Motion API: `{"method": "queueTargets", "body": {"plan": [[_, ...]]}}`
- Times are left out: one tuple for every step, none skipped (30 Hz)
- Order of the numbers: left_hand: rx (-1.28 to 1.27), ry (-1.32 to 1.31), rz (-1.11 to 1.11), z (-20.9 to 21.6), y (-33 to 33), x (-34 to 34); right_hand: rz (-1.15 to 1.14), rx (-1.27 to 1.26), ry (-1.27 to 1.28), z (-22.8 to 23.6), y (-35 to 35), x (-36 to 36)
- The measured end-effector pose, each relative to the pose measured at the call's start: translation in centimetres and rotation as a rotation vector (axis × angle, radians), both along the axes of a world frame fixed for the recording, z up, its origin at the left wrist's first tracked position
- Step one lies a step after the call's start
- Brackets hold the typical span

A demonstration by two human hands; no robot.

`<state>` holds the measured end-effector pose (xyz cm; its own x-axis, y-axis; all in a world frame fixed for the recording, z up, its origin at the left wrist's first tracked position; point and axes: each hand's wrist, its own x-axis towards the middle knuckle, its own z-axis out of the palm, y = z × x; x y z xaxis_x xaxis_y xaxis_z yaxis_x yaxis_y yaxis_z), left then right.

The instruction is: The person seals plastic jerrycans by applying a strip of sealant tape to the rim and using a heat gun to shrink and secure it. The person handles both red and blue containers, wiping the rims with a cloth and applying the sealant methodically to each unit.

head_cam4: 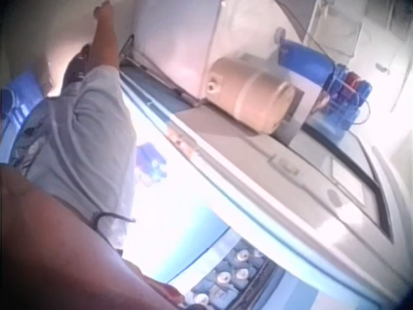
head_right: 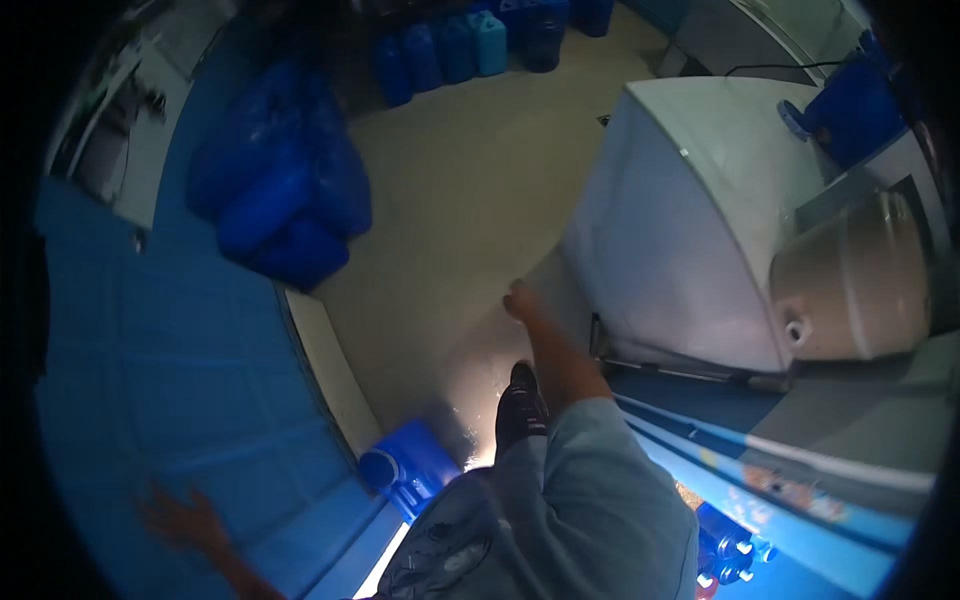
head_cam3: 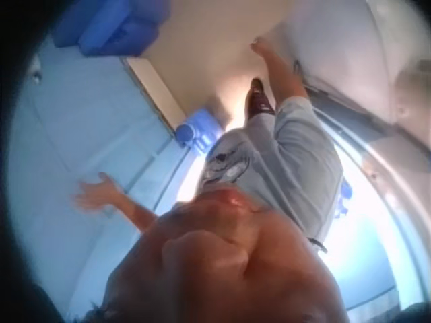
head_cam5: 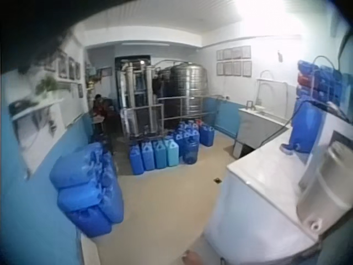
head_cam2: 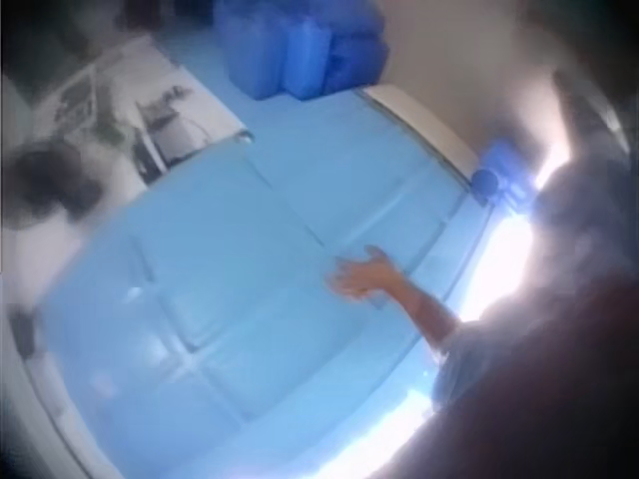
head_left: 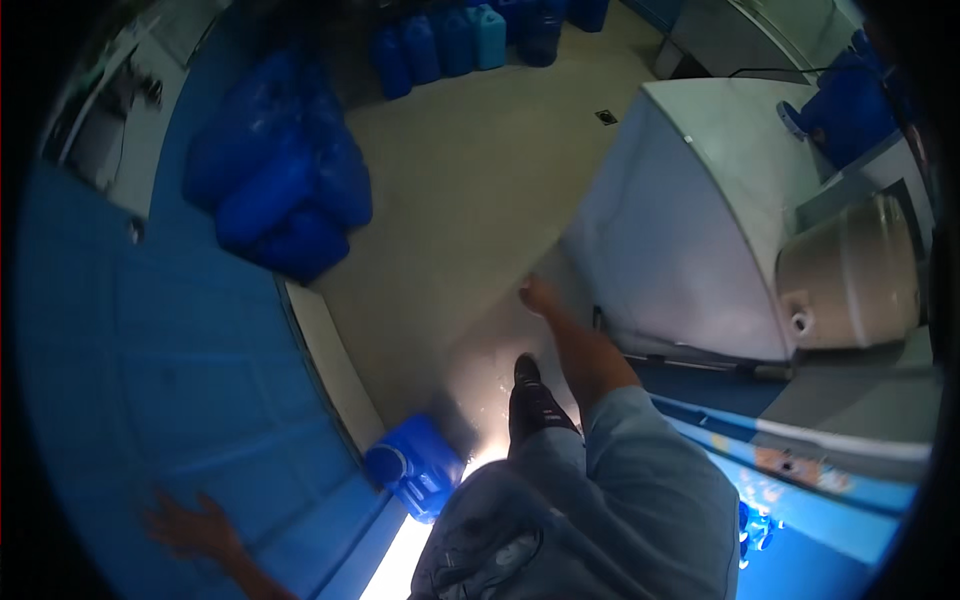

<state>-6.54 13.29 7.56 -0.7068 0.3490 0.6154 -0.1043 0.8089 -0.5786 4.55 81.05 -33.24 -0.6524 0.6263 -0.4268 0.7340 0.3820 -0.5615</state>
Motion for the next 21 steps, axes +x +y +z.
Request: {"method": "queueTargets", "body": {"plan": [[0.023,-0.012,0.139,2.1,2.4,-1.3,0.079,0.009,-0.066,1.9,3.1,-2.7],[0.029,-0.042,0.283,4.1,5.7,-2.6,0.164,0.015,-0.185,3.5,5.1,-2.5],[0.056,-0.132,0.541,5.6,9.1,-2.1,0.251,0.022,-0.303,5.0,6.7,-2.9],[0.099,-0.252,0.811,6.3,12.1,-1.5,0.322,0.010,-0.310,6.9,8.5,-3.2],[0.108,-0.253,0.794,7.0,13.7,-1.7,0.389,-0.011,-0.312,7.9,9.6,-4.1],[0.131,-0.246,0.771,7.2,14.9,-2.2,0.457,-0.032,-0.314,8.9,10.7,-5.3],[0.165,-0.258,0.765,6.8,15.6,-1.7,0.537,0.001,-0.298,9.4,11.9,-7.8],[0.188,-0.269,0.721,6.5,16.7,-2.7,0.589,0.021,-0.272,9.5,12.9,-10.2],[0.206,-0.299,0.685,5.8,18.0,-4.2,0.634,0.028,-0.237,9.3,13.6,-12.5],[0.226,-0.340,0.651,4.6,19.2,-5.8,0.687,0.043,-0.204,9.5,14.6,-15.1],[0.241,-0.388,0.628,3.4,20.3,-7.3,0.694,0.011,-0.202,10.0,15.6,-17.9],[0.264,-0.443,0.615,2.0,21.1,-8.5,0.709,-0.022,-0.201,10.6,16.5,-20.9],[0.279,-0.509,0.602,0.3,22.1,-10.0,0.722,-0.054,-0.199,11.1,18.1,-23.3],[0.303,-0.584,0.621,-1.8,22.8,-10.9,0.686,-0.046,-0.137,12.5,19.8,-25.4],[0.325,-0.664,0.637,-3.9,23.3,-12.0,0.653,-0.040,-0.076,14.5,21.4,-27.4],[0.334,-0.742,0.643,-6.0,24.0,-13.4,0.606,-0.038,-0.010,15.8,23.0,-29.3],[0.347,-0.839,0.655,-7.8,24.6,-15.3,0.620,0.004,0.006,15.8,25.5,-30.9],[0.341,-0.938,0.648,-9.6,25.7,-18.5,0.613,0.044,0.019,14.7,28.7,-31.5],[0.355,-1.037,0.661,-11.5,26.7,-20.7,0.632,0.089,0.031,15.1,31.2,-32.3],[0.353,-1.141,0.681,-12.9,27.6,-22.9,0.595,0.072,-0.025,15.4,33.7,-32.2],[0.365,-1.241,0.693,-14.8,28.9,-25.4,0.559,0.071,-0.080,16.6,36.8,-32.0]]}}
